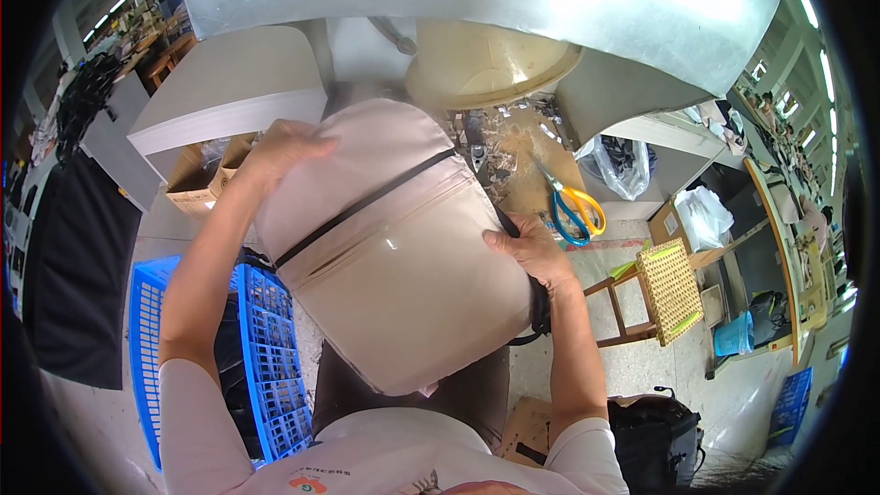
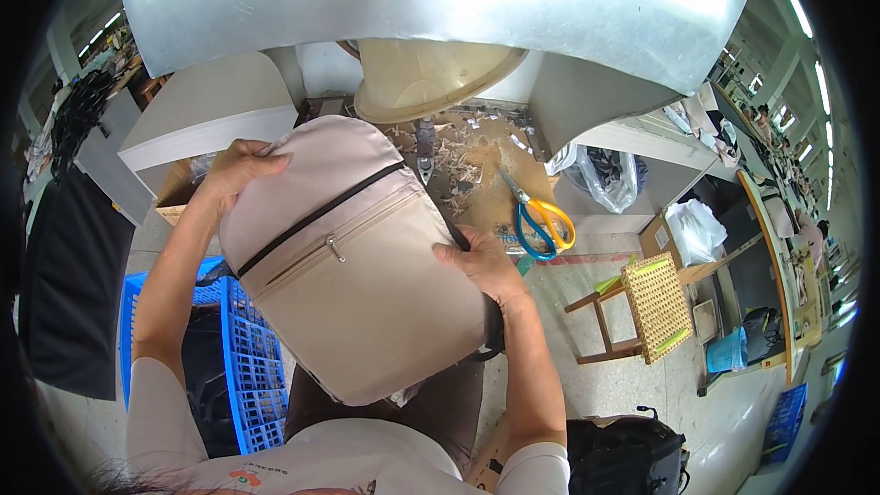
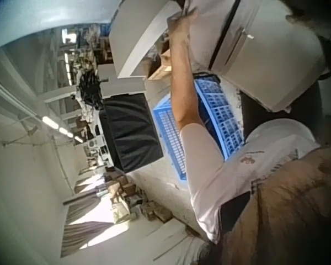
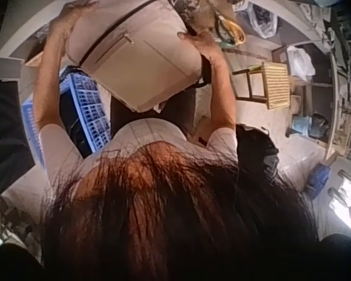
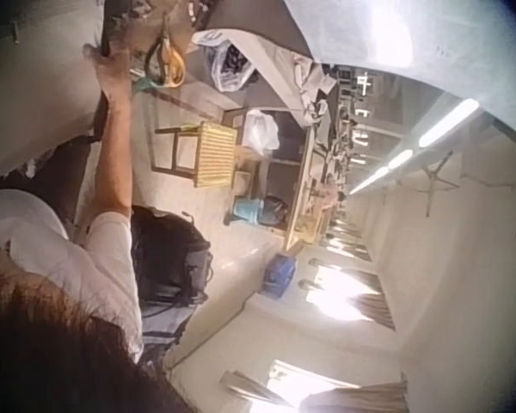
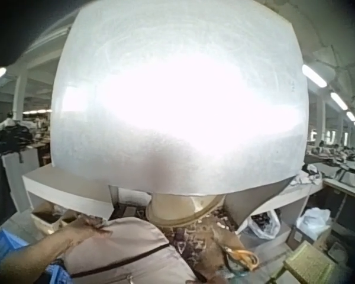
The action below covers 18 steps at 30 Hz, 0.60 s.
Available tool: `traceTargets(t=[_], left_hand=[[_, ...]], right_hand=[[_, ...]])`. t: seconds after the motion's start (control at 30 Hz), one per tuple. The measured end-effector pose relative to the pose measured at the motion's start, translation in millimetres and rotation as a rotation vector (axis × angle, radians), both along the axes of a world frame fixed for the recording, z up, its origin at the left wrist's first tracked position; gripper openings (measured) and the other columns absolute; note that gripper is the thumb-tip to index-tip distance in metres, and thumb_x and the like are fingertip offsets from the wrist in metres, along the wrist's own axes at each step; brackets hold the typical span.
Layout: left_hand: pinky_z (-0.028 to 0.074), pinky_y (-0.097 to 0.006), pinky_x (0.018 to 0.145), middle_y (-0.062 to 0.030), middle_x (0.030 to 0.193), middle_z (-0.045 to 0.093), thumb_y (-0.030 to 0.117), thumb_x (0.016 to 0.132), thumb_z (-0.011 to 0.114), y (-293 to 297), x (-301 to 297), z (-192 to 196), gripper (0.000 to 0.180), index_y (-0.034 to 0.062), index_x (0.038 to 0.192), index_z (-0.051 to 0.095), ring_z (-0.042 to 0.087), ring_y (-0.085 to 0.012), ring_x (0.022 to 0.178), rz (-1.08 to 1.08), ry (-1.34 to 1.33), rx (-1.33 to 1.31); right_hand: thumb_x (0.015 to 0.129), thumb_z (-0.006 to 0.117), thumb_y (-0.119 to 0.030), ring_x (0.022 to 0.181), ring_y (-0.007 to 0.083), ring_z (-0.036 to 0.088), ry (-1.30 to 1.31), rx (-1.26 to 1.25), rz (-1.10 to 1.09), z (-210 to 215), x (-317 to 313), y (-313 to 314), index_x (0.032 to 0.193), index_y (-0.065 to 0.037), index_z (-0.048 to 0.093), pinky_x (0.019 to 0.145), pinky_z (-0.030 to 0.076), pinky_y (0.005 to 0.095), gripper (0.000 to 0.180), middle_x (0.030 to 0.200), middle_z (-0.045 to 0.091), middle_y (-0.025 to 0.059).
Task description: Inspecting and trimming backpacks at a factory workstation.
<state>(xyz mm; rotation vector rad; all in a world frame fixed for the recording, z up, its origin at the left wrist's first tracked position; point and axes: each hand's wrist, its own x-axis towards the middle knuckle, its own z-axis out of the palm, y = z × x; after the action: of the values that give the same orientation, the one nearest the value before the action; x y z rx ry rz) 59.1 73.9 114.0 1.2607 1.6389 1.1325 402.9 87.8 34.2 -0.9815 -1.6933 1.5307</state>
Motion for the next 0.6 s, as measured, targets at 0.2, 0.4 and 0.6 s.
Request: traceTargets(t=[0.2, 0.4, 0.6], left_hand=[[0.027, -0.04, 0.096, -0.0213, 0.122, 0.038, 0.017, 0.058, 0.071, -117.1, 32.4, 27.1, 0.083, 0.0025, 0.128, 0.028, 0.034, -0.0358, 0.114, -0.104, 1.1, 0.345], [0.039, -0.034, 0.086, -0.0203, 0.106, 0.051, 0.004, 0.053, 0.069, -160.3, 21.9, 28.0, 0.072, -0.0005, 0.119, 0.04, 0.051, -0.0297, 0.097, -0.764, 0.551, -0.147], [0.045, -0.025, 0.064, -0.0017, 0.076, 0.058, 0.002, 0.05, 0.065, -278.2, -59.9, -2.5, 0.037, -0.0017, 0.086, 0.058, 0.055, -0.0122, 0.069, 0.162, 0.077, -0.273]], right_hand=[[0.071, 0.06, -0.017, 0.065, 0.0275, 0.06, -0.367, 0.783, 0.173, 19.3, -64.5, -70.7, 0.076, 0.001, 0.056, 0.055, 0.047, 0.0324, 0.019, 0.068, 0.06, 0.0133], [0.061, 0.056, -0.018, 0.063, 0.0207, 0.058, -0.107, 1.322, 0.506, 53.0, -179.4, -129.5, 0.079, -0.004, 0.056, 0.048, 0.044, 0.0326, 0.023, 0.063, 0.057, 0.0115], [0.058, 0.065, -0.01, 0.09, 0.0298, 0.049, 0.23, 1.196, 0.078, 43.2, -202.0, -145.0, 0.105, -0.002, 0.048, 0.075, 0.042, 0.038, 0.051, 0.1, 0.05, 0.0167]])
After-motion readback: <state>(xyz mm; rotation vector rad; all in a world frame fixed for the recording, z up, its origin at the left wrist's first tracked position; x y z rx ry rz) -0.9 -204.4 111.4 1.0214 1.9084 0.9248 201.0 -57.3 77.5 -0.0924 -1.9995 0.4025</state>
